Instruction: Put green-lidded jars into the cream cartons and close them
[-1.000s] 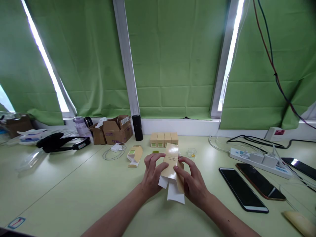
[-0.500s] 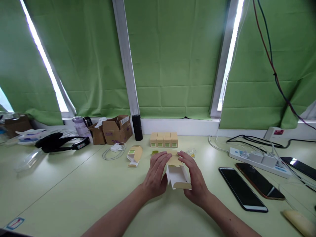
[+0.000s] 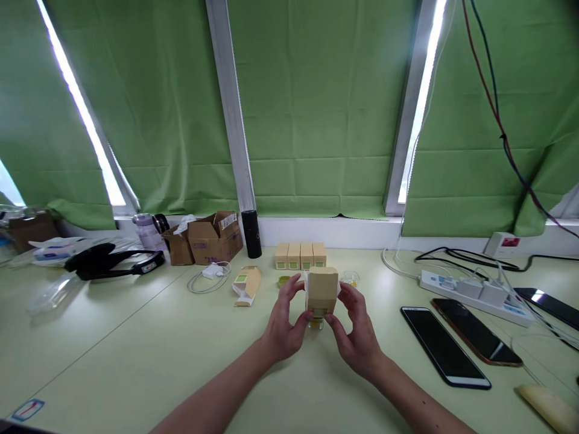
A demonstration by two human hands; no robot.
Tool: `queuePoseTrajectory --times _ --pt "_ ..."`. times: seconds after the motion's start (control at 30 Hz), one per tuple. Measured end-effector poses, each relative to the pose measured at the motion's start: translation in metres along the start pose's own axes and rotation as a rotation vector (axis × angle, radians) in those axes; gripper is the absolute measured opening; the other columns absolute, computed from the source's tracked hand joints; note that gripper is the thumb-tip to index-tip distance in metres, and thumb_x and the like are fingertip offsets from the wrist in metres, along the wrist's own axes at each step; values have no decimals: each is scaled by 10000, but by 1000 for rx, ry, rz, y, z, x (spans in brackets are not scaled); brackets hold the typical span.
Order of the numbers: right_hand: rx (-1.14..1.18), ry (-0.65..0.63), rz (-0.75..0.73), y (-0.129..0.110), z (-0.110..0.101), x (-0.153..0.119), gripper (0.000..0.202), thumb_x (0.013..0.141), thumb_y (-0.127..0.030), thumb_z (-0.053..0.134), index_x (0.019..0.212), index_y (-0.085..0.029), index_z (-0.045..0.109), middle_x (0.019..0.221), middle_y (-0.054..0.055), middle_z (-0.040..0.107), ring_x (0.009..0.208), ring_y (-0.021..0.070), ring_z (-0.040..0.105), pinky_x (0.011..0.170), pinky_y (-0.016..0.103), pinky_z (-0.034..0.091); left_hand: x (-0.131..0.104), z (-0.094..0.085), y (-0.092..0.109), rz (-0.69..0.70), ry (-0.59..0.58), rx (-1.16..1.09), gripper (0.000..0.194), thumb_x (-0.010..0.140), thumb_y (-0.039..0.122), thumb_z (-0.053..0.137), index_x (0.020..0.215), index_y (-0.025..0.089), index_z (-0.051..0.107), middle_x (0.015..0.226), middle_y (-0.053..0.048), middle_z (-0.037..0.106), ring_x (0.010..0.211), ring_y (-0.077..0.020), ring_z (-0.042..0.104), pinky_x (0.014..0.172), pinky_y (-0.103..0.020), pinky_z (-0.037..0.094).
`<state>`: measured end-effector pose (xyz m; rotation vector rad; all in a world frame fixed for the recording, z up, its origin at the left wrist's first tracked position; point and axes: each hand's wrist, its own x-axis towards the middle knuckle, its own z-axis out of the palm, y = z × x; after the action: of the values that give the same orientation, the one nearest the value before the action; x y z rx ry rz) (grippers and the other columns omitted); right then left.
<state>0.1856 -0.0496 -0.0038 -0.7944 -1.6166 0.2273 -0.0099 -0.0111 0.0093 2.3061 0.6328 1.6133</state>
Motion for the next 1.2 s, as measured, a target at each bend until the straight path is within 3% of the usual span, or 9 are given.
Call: queuePoseTrajectory --times 0.17,0.33,0.5,0.6,0.7,0.8,0.97,1.07,1.2 --pt "104 -27 -16 -8 0 6 522 1041 -237 500 1520 -313 308 1505 156 437 1245 273 633 987 502 612 6 4 5 -211 18 -148 609 1019 389 577 1535 242 288 1250 -128 666 1172 -256 632 1071 -491 475" --pt "95 -81 -55 -14 -2 10 363 1063 -233 436 1414 -324 452 1471 130 430 1476 294 392 968 459 625 10 7 8 -332 46 -312 546 1008 467 591 1430 254 318 1161 -110 712 1038 -232 682 941 -428 529" --pt "100 -62 67 -13 -1 11 282 1071 -310 443 1324 -325 568 1449 119 401 1279 257 572 850 384 662 11 7 8 -400 12 -325 507 1007 482 586 1389 242 355 1128 -111 725 1031 -236 697 882 -397 546" --pt "138 -10 146 -11 -1 13 268 1069 -344 470 1308 -324 587 1410 110 434 1095 212 660 839 369 655 12 6 9 -352 1 -259 480 1025 447 553 1416 249 357 1241 -137 681 1018 -223 686 885 -407 553" --pt "199 22 213 -7 -2 15 275 1064 -372 484 1310 -317 596 1397 108 459 902 163 694 783 345 650 13 3 10 -235 2 -152 446 1030 359 541 1439 266 388 1468 -173 512 1077 -220 654 898 -418 560" --pt "244 35 271 -5 -2 15 282 1057 -402 494 1299 -311 608 1386 106 478 837 155 697 728 333 644 13 0 12 -154 -34 -108 456 999 273 581 1433 284 442 1571 -170 369 1185 -248 621 913 -433 574" --pt "292 6 313 -6 -1 14 296 1052 -428 497 1292 -303 617 1388 106 470 847 158 700 766 351 646 13 -1 14 -118 -98 -67 409 941 211 639 1344 259 589 1563 -162 368 1502 -363 328 941 -440 592" --pt "337 -37 295 -6 -1 13 313 1046 -422 512 1332 -322 589 1398 102 464 895 169 702 792 357 647 13 0 13 -147 -83 -82 386 927 207 658 1309 254 630 1525 -166 409 1433 -352 433 926 -441 610" --pt "373 -78 280 -4 -2 11 344 1030 -407 545 1367 -340 564 1440 102 429 960 186 706 841 380 644 13 3 7 -232 -26 -173 345 934 234 673 1278 256 662 1447 -146 453 1108 -239 664 903 -420 629"
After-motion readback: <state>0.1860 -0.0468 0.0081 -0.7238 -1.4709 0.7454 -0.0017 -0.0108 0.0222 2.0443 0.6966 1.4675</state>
